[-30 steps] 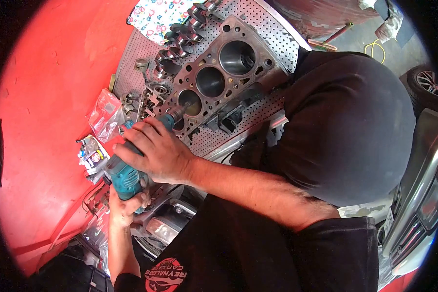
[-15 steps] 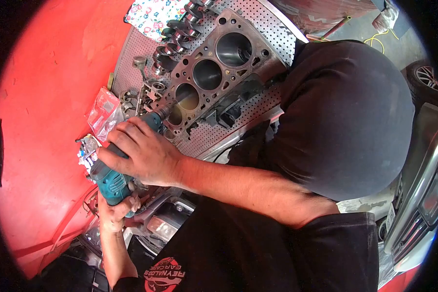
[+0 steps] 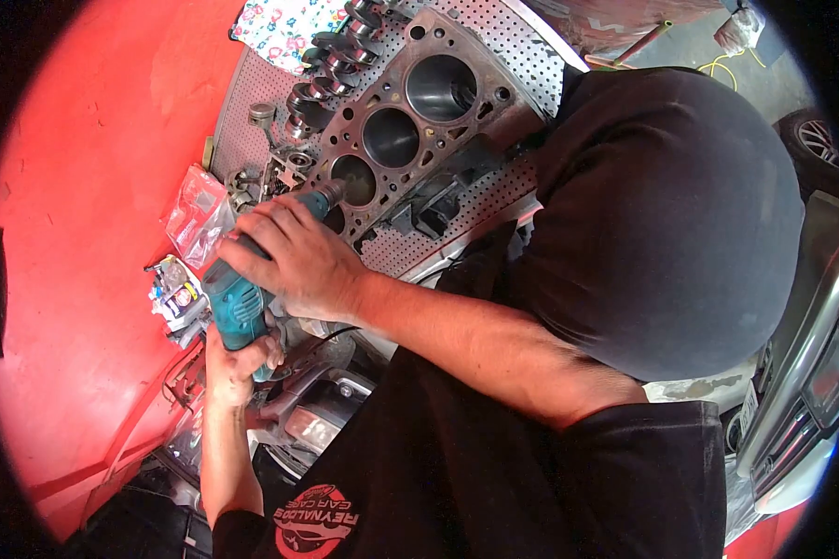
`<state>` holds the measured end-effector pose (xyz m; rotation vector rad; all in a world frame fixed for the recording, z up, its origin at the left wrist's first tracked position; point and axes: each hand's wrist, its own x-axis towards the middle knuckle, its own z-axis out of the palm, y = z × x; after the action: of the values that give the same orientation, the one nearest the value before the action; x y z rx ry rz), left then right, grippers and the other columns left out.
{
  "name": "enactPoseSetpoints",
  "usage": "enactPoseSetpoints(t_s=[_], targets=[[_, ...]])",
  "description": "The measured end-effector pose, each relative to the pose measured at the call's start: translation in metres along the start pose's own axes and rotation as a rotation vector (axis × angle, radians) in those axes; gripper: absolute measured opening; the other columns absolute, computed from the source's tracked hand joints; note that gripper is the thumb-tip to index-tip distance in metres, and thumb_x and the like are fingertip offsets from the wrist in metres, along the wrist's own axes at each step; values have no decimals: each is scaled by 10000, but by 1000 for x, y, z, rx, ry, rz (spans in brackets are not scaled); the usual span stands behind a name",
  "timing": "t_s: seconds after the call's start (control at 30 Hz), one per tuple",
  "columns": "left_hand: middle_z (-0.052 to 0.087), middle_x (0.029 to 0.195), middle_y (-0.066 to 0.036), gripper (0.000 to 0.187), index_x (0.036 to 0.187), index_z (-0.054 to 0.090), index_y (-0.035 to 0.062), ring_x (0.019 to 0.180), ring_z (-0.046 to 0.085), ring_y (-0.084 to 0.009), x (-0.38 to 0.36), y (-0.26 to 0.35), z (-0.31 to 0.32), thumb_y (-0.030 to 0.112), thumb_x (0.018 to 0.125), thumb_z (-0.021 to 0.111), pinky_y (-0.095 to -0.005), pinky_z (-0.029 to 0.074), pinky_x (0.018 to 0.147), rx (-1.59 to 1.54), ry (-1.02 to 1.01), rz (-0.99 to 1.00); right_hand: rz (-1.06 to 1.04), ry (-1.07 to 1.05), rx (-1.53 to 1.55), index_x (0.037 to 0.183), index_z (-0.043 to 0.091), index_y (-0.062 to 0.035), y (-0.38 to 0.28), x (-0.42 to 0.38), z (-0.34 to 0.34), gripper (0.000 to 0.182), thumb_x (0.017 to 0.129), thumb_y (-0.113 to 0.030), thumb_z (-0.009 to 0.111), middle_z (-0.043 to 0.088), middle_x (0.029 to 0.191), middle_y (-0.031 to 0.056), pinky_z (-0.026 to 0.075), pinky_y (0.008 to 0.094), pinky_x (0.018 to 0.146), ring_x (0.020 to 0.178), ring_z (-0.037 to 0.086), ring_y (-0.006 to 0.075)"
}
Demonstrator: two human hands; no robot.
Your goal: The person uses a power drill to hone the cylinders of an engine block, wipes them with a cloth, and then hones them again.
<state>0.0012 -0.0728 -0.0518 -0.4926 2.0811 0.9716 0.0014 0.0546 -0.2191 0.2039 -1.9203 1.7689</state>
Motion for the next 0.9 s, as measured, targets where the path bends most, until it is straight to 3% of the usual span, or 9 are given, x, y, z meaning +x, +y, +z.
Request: enactPoseSetpoints(t_s=[0.3,0.6,0.73,0.83,0.9], targets=[[645,780,-73,282,1030,633,-46,625,612,-150,-33,21,-9,-80,751,608,-287,503,579,-67,77,5,-64,41,-47,1323,547,-168,-31,20,-2,556,783,-172,680,542,1259,143,447,544,1026,1119,580,353],[637,775,-57,210,1007,635,-40,620,588,-138,7,-7,1,-38,800,601,-280,475,578,-37,-4,14,2,-26,-56,1306,562,-97,2,1,-3,672,659,-128,741,545,1212,129,435,535,1056,1159,553,364],[635,773,-63,237,1028,628,-43,625,590,-144,9,-7,3,-53,793,595,-288,481,579,-64,4,16,0,-4,-94,1320,560,-106,1,1,-3,674,672,-137,744,543,1218,132,433,537,1068,1158,558,360],[641,775,-71,278,1047,615,-50,632,606,-154,-12,5,-3,-73,772,580,-287,489,585,-72,25,33,-38,35,-104,1310,544,-115,-18,12,-6,490,833,-194,618,583,1164,141,459,513,1029,1094,597,337],[644,777,-71,277,1040,615,-49,633,610,-154,-26,17,-3,-77,767,574,-282,492,587,-64,71,26,-69,66,-121,1307,540,-119,-28,18,-4,464,856,-213,598,590,1162,142,468,510,1022,1094,606,334]])
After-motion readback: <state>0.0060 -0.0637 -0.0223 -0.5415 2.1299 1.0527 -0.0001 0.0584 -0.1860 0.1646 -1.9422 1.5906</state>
